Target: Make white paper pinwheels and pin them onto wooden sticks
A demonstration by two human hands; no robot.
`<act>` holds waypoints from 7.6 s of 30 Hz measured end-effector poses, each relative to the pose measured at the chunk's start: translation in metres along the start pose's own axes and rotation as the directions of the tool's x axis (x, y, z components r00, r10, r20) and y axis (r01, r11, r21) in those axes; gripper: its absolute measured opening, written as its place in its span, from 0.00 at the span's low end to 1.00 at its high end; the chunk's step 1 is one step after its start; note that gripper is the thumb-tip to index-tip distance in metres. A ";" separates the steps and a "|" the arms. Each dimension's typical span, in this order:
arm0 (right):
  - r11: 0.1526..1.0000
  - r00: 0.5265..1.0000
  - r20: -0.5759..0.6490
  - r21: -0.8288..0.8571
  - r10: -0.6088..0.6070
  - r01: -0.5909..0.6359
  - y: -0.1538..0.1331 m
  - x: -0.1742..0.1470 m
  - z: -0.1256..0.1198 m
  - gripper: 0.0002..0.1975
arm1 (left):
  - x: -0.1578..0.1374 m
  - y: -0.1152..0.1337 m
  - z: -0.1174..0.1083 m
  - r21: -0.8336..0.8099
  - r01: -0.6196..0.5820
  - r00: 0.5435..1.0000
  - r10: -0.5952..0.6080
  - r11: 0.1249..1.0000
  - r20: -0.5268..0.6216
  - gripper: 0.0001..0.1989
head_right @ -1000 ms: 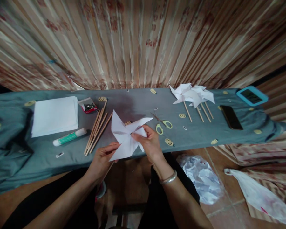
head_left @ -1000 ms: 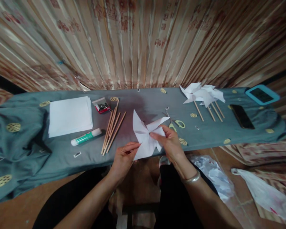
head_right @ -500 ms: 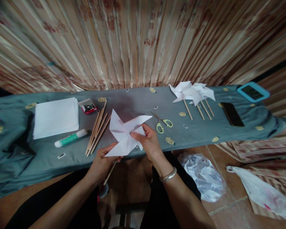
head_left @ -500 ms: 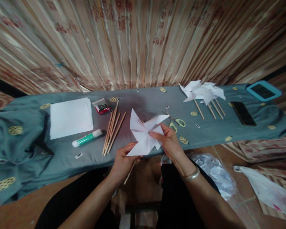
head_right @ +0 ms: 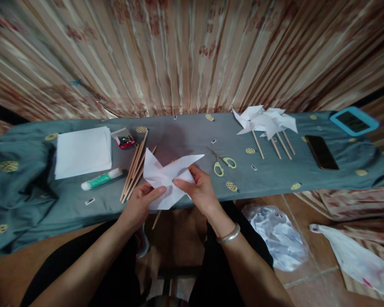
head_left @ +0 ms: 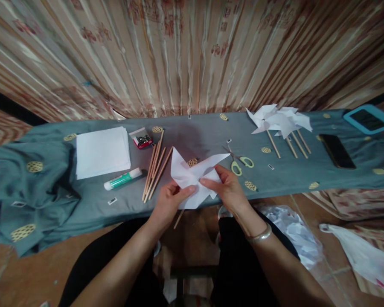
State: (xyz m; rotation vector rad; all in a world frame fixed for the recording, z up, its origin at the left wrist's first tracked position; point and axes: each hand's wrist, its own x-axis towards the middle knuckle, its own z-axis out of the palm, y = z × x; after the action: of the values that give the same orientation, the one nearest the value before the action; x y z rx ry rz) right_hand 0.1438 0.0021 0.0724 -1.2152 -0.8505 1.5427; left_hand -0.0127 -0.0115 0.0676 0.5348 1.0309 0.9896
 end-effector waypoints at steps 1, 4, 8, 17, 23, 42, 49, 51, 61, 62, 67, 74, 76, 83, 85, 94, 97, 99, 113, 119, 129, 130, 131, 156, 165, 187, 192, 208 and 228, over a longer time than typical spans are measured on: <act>1.000 1.000 0.000 -0.021 -0.005 0.005 0.000 0.000 0.002 0.19 | 0.001 -0.001 0.002 0.036 -0.020 1.000 0.020 0.999 -0.011 0.22; 0.998 0.999 -0.019 -0.060 -0.027 0.026 0.000 -0.001 0.004 0.18 | 0.004 -0.004 0.006 0.108 -0.079 0.995 0.085 0.991 -0.051 0.20; 0.997 0.998 -0.053 -0.071 -0.027 0.023 -0.001 -0.002 0.003 0.20 | 0.006 -0.004 0.007 0.147 -0.143 0.987 0.152 0.979 -0.055 0.18; 0.999 1.000 -0.022 -0.040 0.017 -0.018 -0.003 -0.004 0.001 0.20 | 0.008 -0.008 0.001 0.247 -0.204 0.976 0.216 0.947 -0.023 0.16; 0.997 1.000 -0.005 -0.069 0.019 -0.020 0.000 -0.004 -0.002 0.19 | 0.010 -0.011 -0.003 0.275 -0.213 0.975 0.222 0.938 0.000 0.18; 0.996 0.999 -0.035 -0.086 -0.005 0.002 0.005 0.004 -0.007 0.20 | 0.006 -0.015 0.006 -0.095 -0.004 1.000 0.006 0.995 0.023 0.24; 0.999 0.998 -0.059 0.031 0.018 -0.017 -0.002 0.007 -0.018 0.18 | 0.004 -0.022 -0.003 -0.204 0.312 0.950 -0.301 0.928 0.080 0.06; 0.999 0.999 -0.041 0.040 0.028 -0.026 -0.001 0.006 -0.020 0.18 | -0.002 -0.028 -0.006 -0.169 0.357 0.932 -0.339 0.919 0.125 0.06; 0.998 0.996 0.062 -0.019 0.066 -0.065 0.011 -0.008 -0.030 0.15 | -0.038 -0.043 -0.003 -0.018 0.219 0.972 -0.217 0.976 0.089 0.13; 0.998 0.996 0.062 -0.029 0.066 -0.064 0.011 -0.010 -0.029 0.16 | -0.040 -0.043 -0.002 -0.007 0.208 0.975 -0.207 0.978 0.077 0.13; 0.991 0.996 0.046 -0.116 0.074 -0.068 0.012 -0.011 -0.021 0.22 | -0.050 -0.048 -0.001 0.012 0.176 0.984 -0.176 0.984 0.004 0.13; 0.932 0.991 0.120 -0.362 0.057 -0.010 0.028 -0.006 -0.018 0.22 | -0.062 -0.068 -0.006 -0.053 0.146 0.977 -0.153 0.988 -0.151 0.11; 0.914 0.990 0.132 -0.406 0.053 0.005 0.032 -0.006 -0.017 0.22 | -0.064 -0.072 -0.007 -0.070 0.148 0.973 -0.158 0.986 -0.168 0.11; 0.822 0.990 0.141 -0.561 -0.021 0.097 0.042 -0.005 -0.018 0.22 | -0.064 -0.084 -0.013 -0.142 0.152 0.969 -0.176 0.978 -0.171 0.10; 0.775 0.988 0.147 -0.619 -0.044 0.126 0.044 -0.005 -0.018 0.22 | -0.064 -0.087 -0.014 -0.152 0.158 0.967 -0.184 0.976 -0.177 0.10; 0.496 0.982 0.166 -0.847 -0.091 0.190 0.035 -0.010 -0.009 0.20 | -0.065 -0.094 -0.018 -0.186 0.160 0.960 -0.197 0.969 -0.201 0.08; 0.453 0.985 0.158 -0.874 -0.073 0.174 0.032 -0.008 -0.007 0.20 | -0.063 -0.095 -0.018 -0.206 0.161 0.961 -0.201 0.965 -0.191 0.08; 0.426 0.986 0.159 -0.890 -0.052 0.166 0.030 -0.005 -0.007 0.20 | -0.061 -0.096 -0.017 -0.221 0.164 0.961 -0.206 0.961 -0.185 0.08; 0.388 0.961 0.259 -0.899 0.097 0.203 0.014 0.017 -0.008 0.17 | -0.057 -0.099 -0.014 -0.354 0.167 0.962 -0.231 0.920 -0.145 0.20; 0.351 0.928 0.322 -0.904 0.186 0.243 0.008 0.028 -0.009 0.15 | -0.057 -0.099 -0.015 -0.356 0.162 0.972 -0.212 0.920 -0.106 0.24; 0.264 0.879 0.364 -0.920 0.309 0.288 0.003 0.043 -0.010 0.12 | -0.055 -0.101 -0.017 -0.405 0.176 0.971 -0.225 0.897 -0.077 0.24; 0.255 0.875 0.365 -0.922 0.317 0.292 0.002 0.044 -0.010 0.11 | -0.054 -0.101 -0.018 -0.404 0.177 0.971 -0.227 0.897 -0.078 0.24; 0.247 0.873 0.365 -0.923 0.325 0.294 0.002 0.046 -0.010 0.11 | -0.054 -0.100 -0.018 -0.403 0.178 0.971 -0.228 0.898 -0.077 0.24; 0.167 0.826 0.326 -0.945 0.460 0.281 -0.004 0.055 -0.004 0.14 | -0.052 -0.098 -0.023 -0.389 0.238 0.969 -0.243 0.890 0.037 0.24; 0.145 0.795 0.351 -0.935 0.495 0.322 -0.007 0.060 -0.001 0.16 | -0.051 -0.095 -0.024 -0.419 0.254 0.965 -0.259 0.872 0.045 0.21; 0.166 0.810 0.297 -0.955 0.506 0.247 -0.005 0.058 -0.001 0.15 | -0.049 -0.098 -0.023 -0.481 0.272 0.960 -0.267 0.834 0.080 0.15; 0.100 0.832 0.254 -0.967 0.493 0.236 -0.005 0.058 0.000 0.15 | -0.047 -0.099 -0.022 -0.482 0.285 0.957 -0.278 0.828 0.088 0.15; 0.122 0.831 0.291 -0.956 0.474 0.266 -0.007 0.055 0.003 0.16 | -0.051 -0.097 -0.023 -0.464 0.234 0.970 -0.237 0.854 0.053 0.21; 0.850 0.935 0.334 -0.521 0.120 0.077 -0.051 0.017 -0.012 0.27 | -0.047 -0.039 0.002 -0.218 0.081 0.997 -0.078 0.973 0.023 0.24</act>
State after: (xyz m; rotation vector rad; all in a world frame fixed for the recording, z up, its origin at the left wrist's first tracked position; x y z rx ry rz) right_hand 0.1677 0.0329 0.1111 -1.3415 -1.5901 1.6285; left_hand -0.0026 -0.0715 0.0603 0.3159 0.9098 1.0122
